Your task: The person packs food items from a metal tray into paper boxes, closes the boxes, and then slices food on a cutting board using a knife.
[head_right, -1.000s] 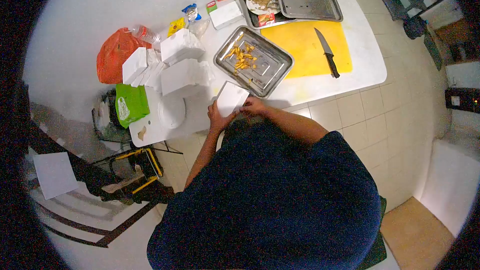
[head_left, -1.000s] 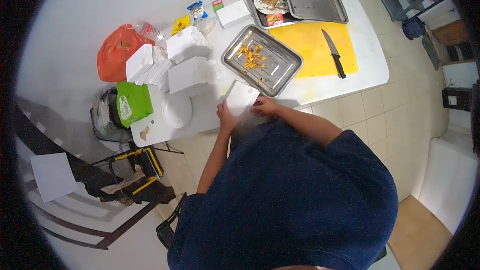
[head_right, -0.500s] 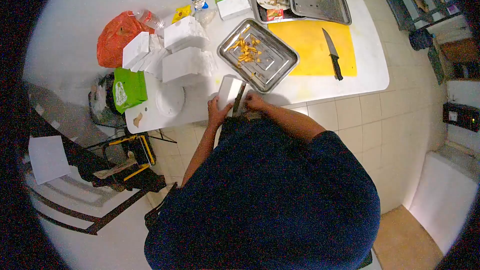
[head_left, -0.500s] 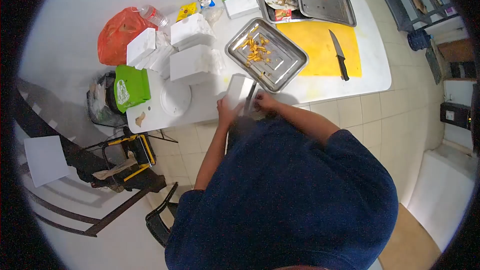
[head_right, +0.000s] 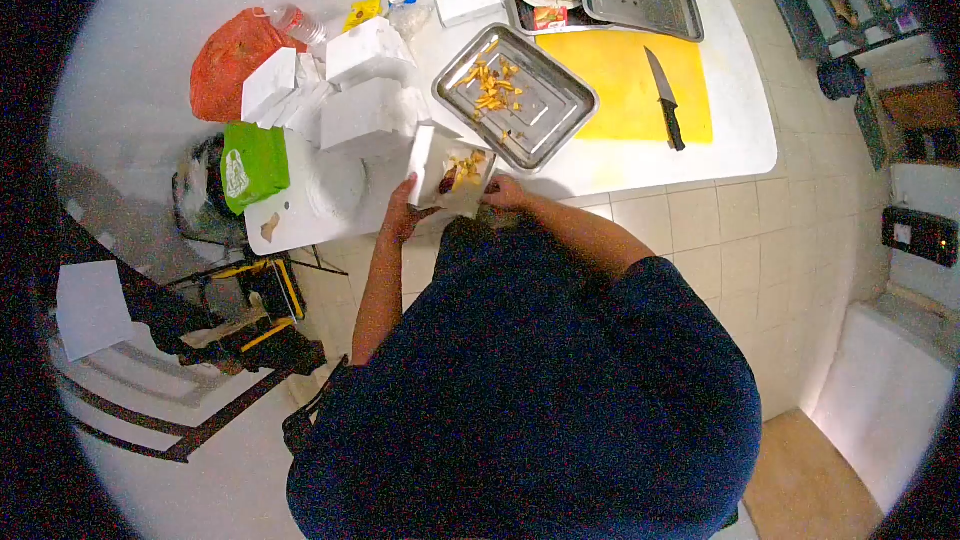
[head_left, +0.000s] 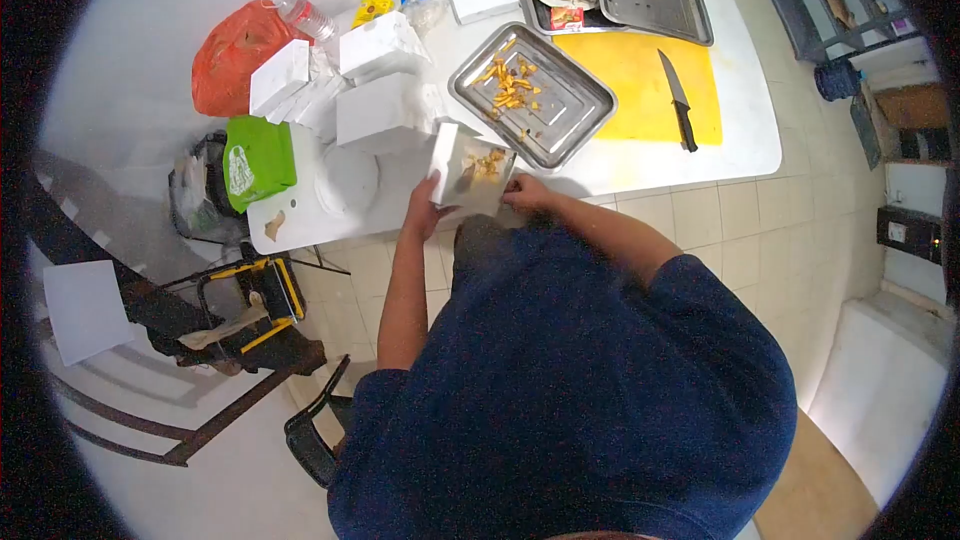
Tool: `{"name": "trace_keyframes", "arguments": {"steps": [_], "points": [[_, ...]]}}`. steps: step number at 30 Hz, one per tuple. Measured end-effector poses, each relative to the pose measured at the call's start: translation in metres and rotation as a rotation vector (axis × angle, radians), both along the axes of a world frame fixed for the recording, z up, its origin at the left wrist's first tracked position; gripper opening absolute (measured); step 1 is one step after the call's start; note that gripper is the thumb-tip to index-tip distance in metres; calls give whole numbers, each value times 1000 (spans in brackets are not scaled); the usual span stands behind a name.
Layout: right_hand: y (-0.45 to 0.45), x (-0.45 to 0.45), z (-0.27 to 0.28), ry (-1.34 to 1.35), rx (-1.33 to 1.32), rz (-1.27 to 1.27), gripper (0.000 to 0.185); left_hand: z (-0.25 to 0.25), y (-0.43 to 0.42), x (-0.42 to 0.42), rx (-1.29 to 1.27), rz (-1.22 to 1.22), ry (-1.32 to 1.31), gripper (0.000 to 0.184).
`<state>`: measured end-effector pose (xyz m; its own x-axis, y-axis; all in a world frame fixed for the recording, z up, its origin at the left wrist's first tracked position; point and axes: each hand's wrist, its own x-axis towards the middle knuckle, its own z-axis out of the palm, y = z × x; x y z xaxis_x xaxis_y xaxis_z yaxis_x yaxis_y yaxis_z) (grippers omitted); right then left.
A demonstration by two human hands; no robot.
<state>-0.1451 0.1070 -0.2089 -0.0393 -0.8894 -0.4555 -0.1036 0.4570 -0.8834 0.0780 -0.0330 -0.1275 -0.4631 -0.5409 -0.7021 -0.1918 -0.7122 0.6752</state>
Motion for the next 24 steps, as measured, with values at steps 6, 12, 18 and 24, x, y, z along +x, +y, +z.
{"name": "trace_keyframes", "arguments": {"steps": [6, 12, 18, 24], "points": [[-6, -4, -21, -11, 64, 29, 32, 12, -1, -3, 111, 228, 117, 77], [-8, -10, -13, 91, 36, 156, 28, 15, 6, -3, 181, 524, 132, 84], [-3, -13, 53, -147, 18, 193, 23, -23, 25, 4, 7, 752, 302, 61], [-23, -45, 52, -208, 34, 28, 15, -58, 31, 6, -209, 592, 178, 53]]}}
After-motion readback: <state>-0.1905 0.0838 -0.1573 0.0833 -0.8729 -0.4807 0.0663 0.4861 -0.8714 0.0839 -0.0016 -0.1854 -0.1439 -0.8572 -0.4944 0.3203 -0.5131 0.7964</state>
